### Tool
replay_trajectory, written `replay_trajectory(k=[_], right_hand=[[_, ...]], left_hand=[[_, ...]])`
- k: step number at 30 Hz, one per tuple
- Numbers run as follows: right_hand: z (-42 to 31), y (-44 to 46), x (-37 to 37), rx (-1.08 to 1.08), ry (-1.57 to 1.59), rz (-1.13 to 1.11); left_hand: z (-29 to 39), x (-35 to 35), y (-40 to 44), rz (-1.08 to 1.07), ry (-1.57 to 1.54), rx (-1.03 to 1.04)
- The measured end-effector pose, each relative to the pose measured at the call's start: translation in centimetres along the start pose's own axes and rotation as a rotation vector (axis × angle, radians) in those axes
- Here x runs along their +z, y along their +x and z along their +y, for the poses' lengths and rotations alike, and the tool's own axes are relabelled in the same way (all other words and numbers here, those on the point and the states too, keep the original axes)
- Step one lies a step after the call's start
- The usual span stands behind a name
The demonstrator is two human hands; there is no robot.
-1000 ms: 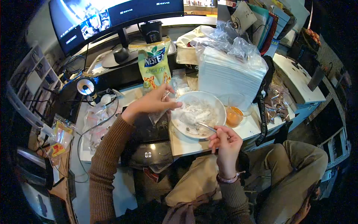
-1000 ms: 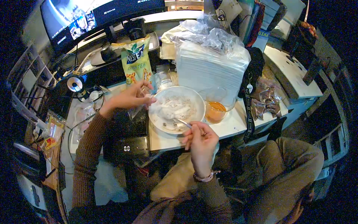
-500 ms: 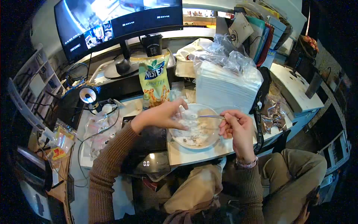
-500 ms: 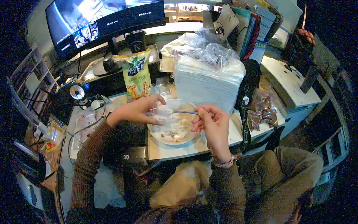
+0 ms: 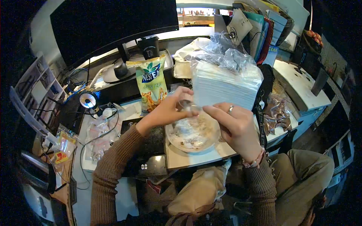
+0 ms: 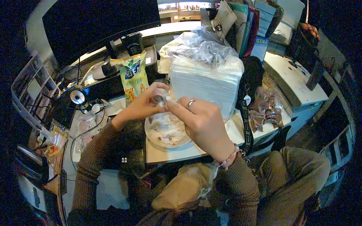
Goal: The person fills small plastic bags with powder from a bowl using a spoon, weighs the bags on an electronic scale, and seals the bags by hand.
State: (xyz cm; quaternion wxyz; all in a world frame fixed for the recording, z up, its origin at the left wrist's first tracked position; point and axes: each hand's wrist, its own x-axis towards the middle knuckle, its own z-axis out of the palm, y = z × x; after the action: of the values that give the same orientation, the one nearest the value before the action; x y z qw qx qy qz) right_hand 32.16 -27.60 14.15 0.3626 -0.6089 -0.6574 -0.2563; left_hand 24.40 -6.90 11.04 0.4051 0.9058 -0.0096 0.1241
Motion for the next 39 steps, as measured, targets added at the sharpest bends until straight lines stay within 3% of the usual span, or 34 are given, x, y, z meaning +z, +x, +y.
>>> replay_trajectory(k=[2, 7, 10, 11, 19, 23, 26, 34, 39], right_hand=[[-0.6, -0.2, -0.6, 0.029, -0.052, 0.084], [-0.6, -0.8, -0.7, 0.214, 0.008, 0.329], [-0.5, -1.6, -0.4, 0.287, 0.068, 0.365], [-0.5, -1.9, -0.4, 0.323, 0.095, 0.387], [-0.1, -3.3, 0.1, 0.408, 0.199, 0.389], [0.0, -4.6, 1.0, 0.501, 0.144, 0.423], [-0.5, -6.5, 3.4, 0.569, 0.118, 0.348], [-6.0, -5.8, 5.1, 0.562, 0.267, 0.328], [-7.1, -7.1, 6.5, 0.556, 0.205, 0.263]], left_hand=[[-0.5, 0.9, 0.1, 0.187, -0.202, 0.043], [-1.5, 1.8, -0.1, 0.333, -0.397, -0.079], [-2.7, 1.9, 0.1, 0.338, 0.088, 0.11], [-2.3, 2.0, 0.0, 0.339, 0.089, 0.111], [-0.7, 2.5, 0.1, 0.197, 0.262, 0.069], [-0.5, 1.9, 0.3, 0.301, 0.166, -0.036], [0.8, 0.6, -0.7, 0.379, -0.209, -0.257], [2.6, -1.4, -5.4, 0.455, -0.004, -0.14], [5.2, -2.2, -10.0, 0.51, -0.169, -0.149]])
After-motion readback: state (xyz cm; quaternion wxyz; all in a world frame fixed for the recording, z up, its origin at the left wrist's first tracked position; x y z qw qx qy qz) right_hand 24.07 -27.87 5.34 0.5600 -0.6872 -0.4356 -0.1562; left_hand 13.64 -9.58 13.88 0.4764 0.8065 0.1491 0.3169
